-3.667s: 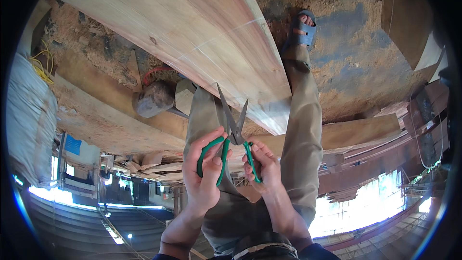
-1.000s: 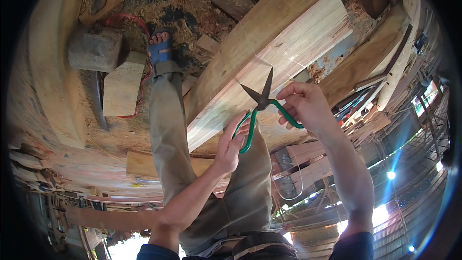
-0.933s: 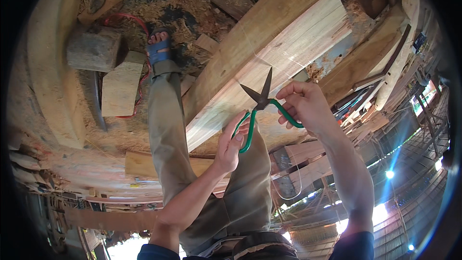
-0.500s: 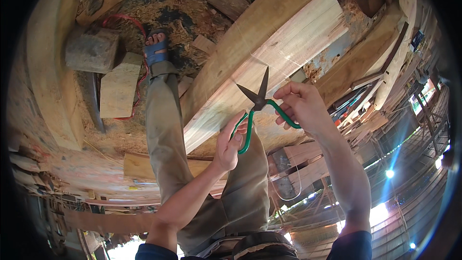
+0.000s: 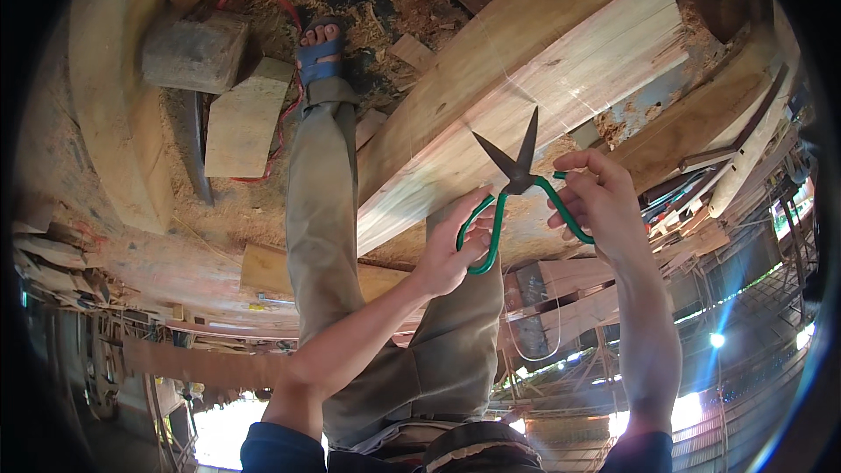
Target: The person marks a wooden plank with a white marker and a straightedge, then uses green-handled shears to cut along the marked line. The person sits on the floor to continue cutting and later stands to resume marking.
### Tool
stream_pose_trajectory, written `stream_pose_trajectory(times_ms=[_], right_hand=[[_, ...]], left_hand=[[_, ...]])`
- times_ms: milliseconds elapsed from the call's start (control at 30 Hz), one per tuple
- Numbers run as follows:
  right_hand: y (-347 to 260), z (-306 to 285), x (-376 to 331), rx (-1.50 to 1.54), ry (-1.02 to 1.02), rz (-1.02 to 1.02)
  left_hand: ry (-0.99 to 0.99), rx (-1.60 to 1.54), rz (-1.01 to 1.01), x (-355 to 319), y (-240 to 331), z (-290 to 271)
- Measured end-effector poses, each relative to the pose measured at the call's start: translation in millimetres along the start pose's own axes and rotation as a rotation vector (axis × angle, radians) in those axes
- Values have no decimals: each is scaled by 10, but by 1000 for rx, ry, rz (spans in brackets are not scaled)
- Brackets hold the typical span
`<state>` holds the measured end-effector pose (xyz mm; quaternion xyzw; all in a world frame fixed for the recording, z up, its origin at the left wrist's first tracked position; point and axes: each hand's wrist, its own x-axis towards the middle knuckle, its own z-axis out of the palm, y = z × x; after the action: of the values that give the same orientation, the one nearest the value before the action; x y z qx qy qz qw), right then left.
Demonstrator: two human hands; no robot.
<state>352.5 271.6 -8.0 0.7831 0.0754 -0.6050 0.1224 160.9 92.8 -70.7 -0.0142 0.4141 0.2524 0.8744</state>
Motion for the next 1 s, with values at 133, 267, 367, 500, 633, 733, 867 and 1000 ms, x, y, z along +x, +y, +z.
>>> stream_pose_trajectory(times_ms=[133, 267, 367, 500, 633, 733, 867, 1000], right_hand=[[197, 6, -14, -14, 42, -8], [509, 35, -62, 1, 5, 26], [743, 47, -65, 74, -31, 44], [999, 62, -109, 155, -27, 21], [1138, -9, -191, 203, -9, 24], [1173, -40, -196, 218, -24, 13], [1163, -21, -159, 212, -54, 9], [1147, 32, -137, 235, -63, 14]], left_hand=[[-104, -227, -205, 185, 153, -237], [40, -102, -353, 467, 106, -360], [61, -80, -407, 609, -9, -296], [78, -60, -431, 728, -91, -209], [31, -68, -487, 729, -97, -123], [59, -42, -459, 717, -90, -73], [70, -44, -429, 711, -59, -118], [70, -58, -417, 703, -54, -187]])
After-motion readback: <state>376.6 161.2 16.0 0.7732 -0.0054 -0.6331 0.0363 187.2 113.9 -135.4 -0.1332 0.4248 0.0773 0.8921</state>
